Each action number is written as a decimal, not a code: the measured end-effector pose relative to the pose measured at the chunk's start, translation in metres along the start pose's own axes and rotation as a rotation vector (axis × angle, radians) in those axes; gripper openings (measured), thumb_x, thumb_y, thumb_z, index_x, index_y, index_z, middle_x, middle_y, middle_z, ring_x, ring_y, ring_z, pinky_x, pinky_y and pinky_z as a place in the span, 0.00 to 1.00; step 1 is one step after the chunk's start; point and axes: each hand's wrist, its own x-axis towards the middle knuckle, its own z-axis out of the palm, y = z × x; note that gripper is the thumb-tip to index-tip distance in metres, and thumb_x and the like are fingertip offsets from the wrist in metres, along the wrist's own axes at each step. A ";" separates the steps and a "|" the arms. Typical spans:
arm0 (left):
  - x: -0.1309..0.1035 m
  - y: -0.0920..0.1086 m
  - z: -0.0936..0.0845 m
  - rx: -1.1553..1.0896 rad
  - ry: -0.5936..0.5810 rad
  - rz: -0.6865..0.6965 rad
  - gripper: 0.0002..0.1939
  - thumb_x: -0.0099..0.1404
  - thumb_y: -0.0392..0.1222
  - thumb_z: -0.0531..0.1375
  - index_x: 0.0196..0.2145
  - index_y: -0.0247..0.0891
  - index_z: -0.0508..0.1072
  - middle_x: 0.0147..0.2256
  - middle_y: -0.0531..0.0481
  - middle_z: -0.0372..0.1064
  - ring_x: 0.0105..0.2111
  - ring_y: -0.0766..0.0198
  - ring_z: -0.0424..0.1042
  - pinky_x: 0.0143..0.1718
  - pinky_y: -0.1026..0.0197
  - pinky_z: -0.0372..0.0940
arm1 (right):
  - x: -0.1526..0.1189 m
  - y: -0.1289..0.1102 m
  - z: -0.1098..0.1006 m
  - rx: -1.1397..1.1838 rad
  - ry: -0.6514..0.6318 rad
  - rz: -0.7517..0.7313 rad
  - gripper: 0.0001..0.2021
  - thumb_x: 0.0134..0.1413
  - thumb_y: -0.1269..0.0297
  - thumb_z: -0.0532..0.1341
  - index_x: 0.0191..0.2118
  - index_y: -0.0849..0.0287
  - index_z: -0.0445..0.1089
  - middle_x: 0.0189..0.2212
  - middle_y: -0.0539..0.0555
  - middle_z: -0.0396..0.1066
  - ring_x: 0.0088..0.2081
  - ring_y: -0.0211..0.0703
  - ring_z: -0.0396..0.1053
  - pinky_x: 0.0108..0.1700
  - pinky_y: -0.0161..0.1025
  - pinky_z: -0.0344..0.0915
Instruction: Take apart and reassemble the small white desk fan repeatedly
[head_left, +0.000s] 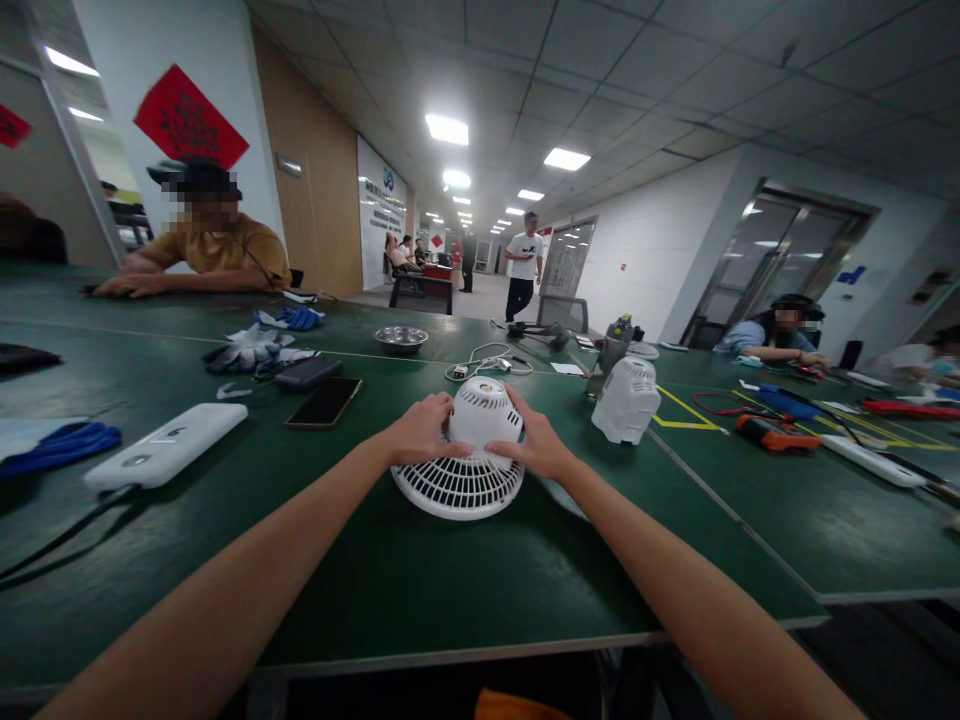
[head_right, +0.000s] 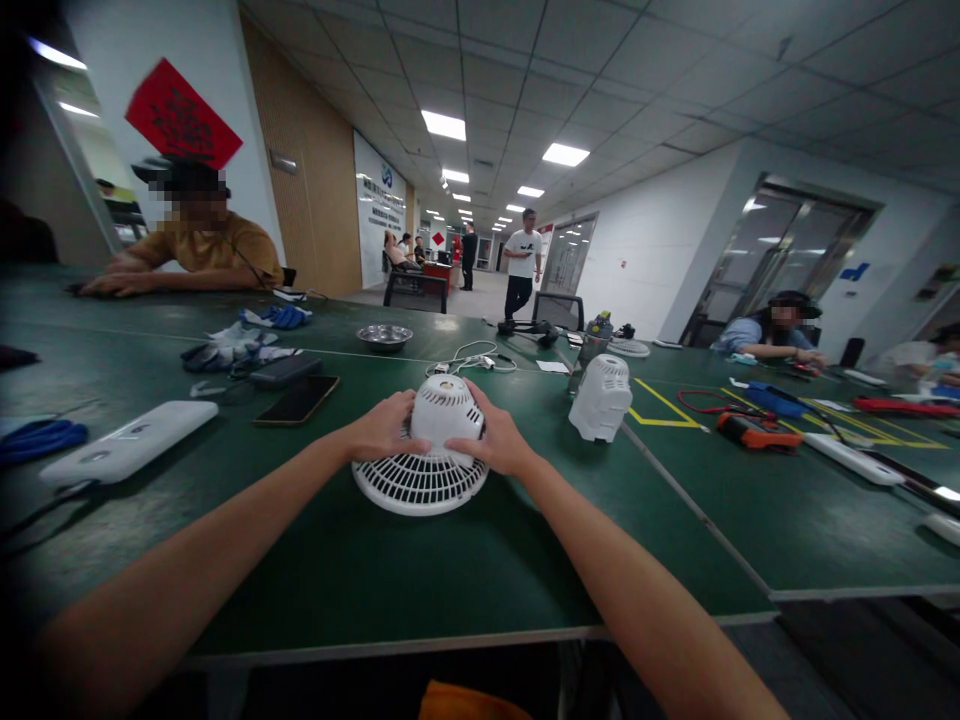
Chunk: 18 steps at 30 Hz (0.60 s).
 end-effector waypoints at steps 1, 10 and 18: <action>0.000 0.000 0.001 0.008 0.010 -0.009 0.36 0.52 0.65 0.62 0.51 0.37 0.71 0.47 0.38 0.67 0.46 0.46 0.67 0.45 0.46 0.62 | 0.000 0.001 0.001 -0.012 0.006 -0.002 0.47 0.48 0.51 0.67 0.69 0.52 0.44 0.63 0.58 0.59 0.60 0.56 0.62 0.62 0.55 0.56; -0.002 0.002 0.005 -0.129 0.124 -0.032 0.43 0.60 0.51 0.60 0.68 0.41 0.46 0.55 0.37 0.67 0.53 0.46 0.68 0.53 0.43 0.59 | -0.004 0.007 -0.003 0.065 -0.027 0.057 0.45 0.54 0.50 0.62 0.70 0.51 0.36 0.52 0.59 0.70 0.45 0.55 0.72 0.48 0.55 0.68; -0.011 0.025 0.001 -0.175 0.130 0.037 0.60 0.51 0.54 0.66 0.69 0.43 0.31 0.63 0.33 0.55 0.58 0.39 0.63 0.56 0.40 0.57 | -0.004 0.002 0.002 0.161 -0.085 0.065 0.45 0.51 0.58 0.63 0.69 0.51 0.36 0.36 0.51 0.74 0.29 0.42 0.70 0.37 0.44 0.70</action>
